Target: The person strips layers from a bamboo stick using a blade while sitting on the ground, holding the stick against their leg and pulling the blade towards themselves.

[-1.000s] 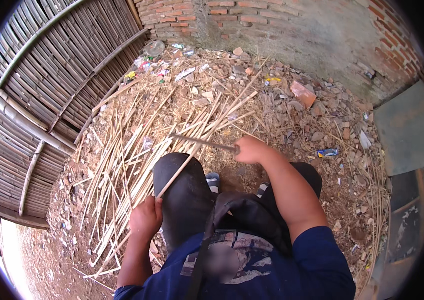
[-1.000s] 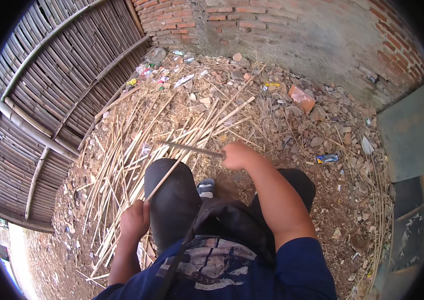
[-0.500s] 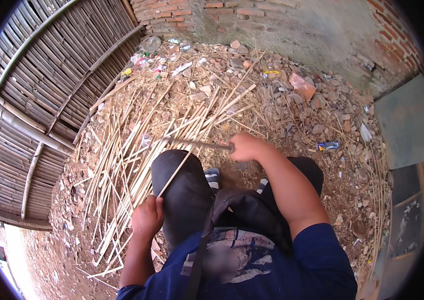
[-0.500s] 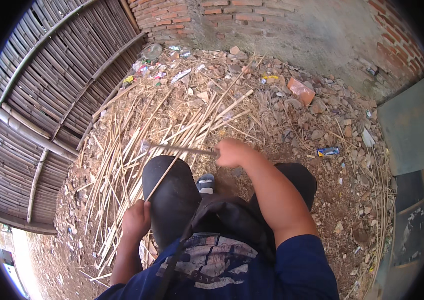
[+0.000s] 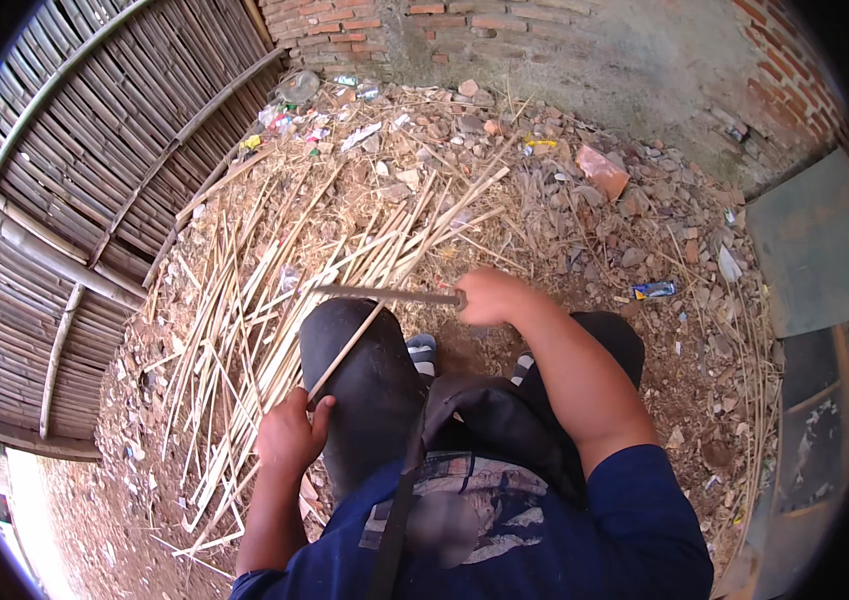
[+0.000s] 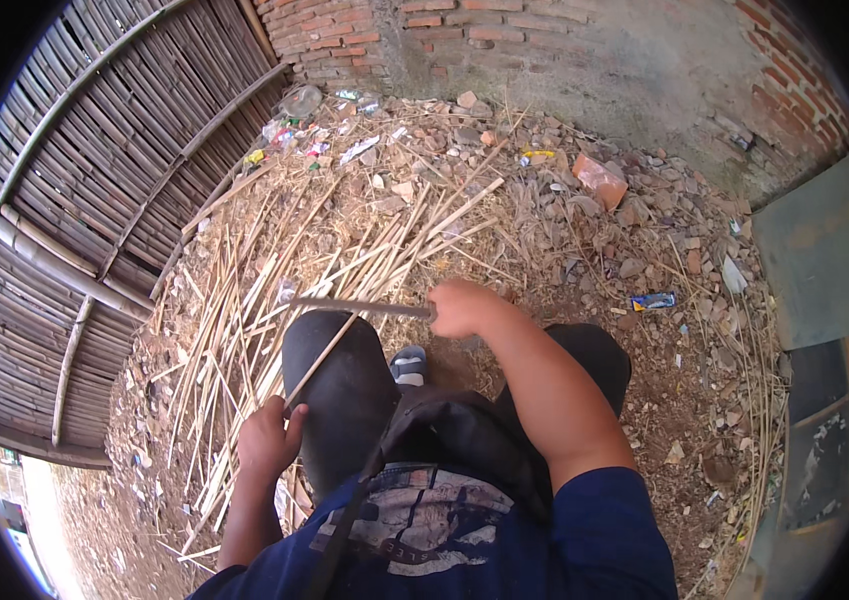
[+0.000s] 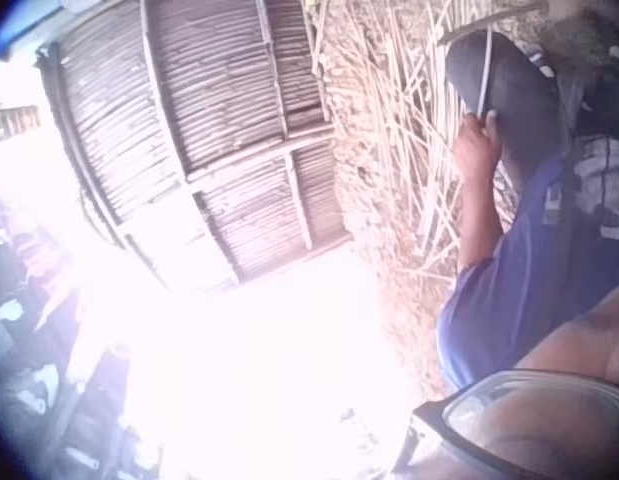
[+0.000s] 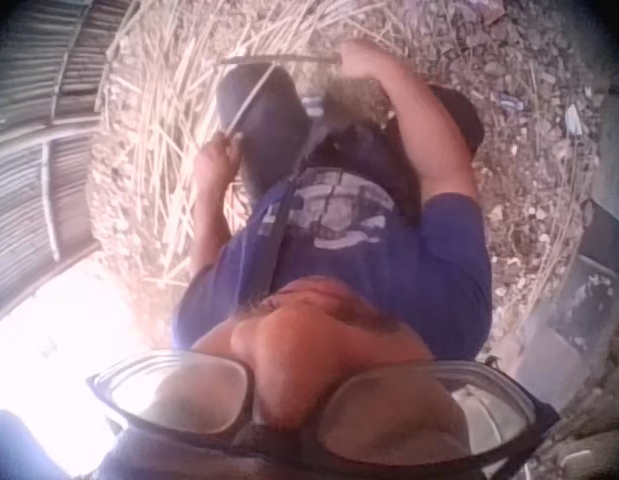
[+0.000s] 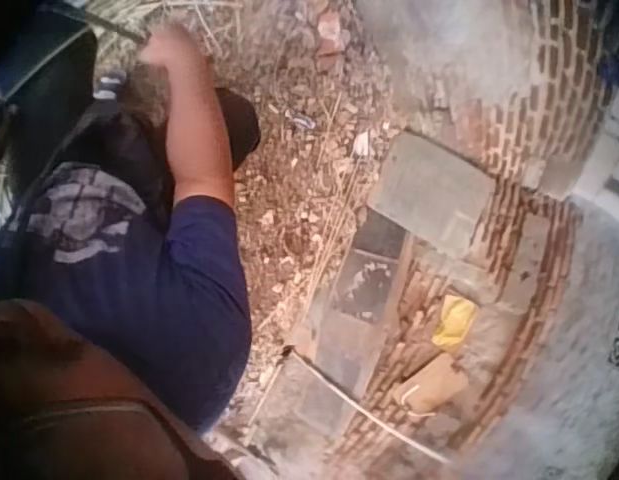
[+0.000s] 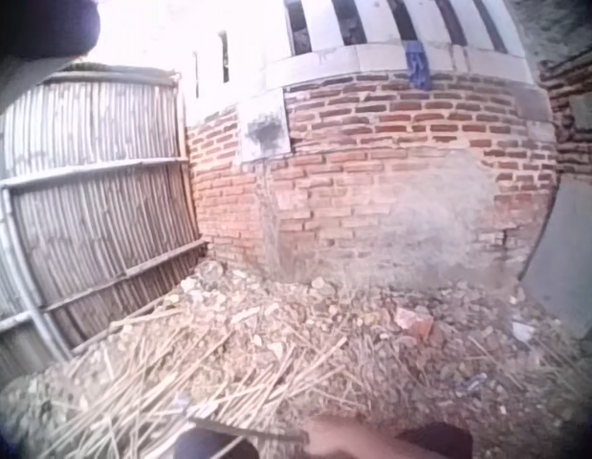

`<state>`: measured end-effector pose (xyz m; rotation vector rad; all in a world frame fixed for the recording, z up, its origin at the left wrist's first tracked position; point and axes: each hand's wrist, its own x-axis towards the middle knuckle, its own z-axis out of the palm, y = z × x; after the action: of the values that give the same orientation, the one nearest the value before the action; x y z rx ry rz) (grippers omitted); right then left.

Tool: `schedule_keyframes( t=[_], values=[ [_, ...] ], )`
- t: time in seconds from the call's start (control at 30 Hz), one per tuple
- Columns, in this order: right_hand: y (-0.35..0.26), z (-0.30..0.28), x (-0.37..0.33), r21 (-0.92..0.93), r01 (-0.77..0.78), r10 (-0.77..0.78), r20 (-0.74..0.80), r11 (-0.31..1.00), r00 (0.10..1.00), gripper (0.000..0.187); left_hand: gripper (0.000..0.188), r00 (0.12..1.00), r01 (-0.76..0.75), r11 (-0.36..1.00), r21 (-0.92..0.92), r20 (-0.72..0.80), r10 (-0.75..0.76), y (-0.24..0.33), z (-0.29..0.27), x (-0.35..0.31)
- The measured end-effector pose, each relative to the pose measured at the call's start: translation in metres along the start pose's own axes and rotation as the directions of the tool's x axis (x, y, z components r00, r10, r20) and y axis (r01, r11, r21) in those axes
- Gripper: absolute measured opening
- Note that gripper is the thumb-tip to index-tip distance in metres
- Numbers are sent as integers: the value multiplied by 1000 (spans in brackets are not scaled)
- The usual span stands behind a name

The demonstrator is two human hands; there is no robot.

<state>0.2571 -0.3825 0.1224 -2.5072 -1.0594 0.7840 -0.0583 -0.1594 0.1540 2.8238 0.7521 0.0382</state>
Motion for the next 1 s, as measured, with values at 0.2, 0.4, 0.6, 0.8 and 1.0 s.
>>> schedule_keyframes(
  t=[0.2, 0.4, 0.6, 0.8, 1.0],
  values=[
    [44, -14, 11, 257, -219, 229, -10, 941, 973, 49, 39, 999, 42, 999, 4, -26, -42, 2, 3, 1],
    [26, -8, 12, 110, -132, 136, -21, 985, 991, 51, 42, 998, 35, 998, 47, -60, -32, 1, 6, 2],
    [12, -15, -2, 95, -26, 18, 86, 995, 996, 50, 43, 1000, 6, 1000, 23, -19, -6, -5, 1, 8],
    [35, -25, 2, 292, -232, 258, -53, 928, 965, 54, 45, 999, 38, 999, 17, -9, -38, -8, 6, 10],
    [-1, 6, 4, -106, 91, -93, -11, 990, 996, 40, 46, 1000, -10, 1000, 10, -15, 10, -12, 9, 12]
  ],
)
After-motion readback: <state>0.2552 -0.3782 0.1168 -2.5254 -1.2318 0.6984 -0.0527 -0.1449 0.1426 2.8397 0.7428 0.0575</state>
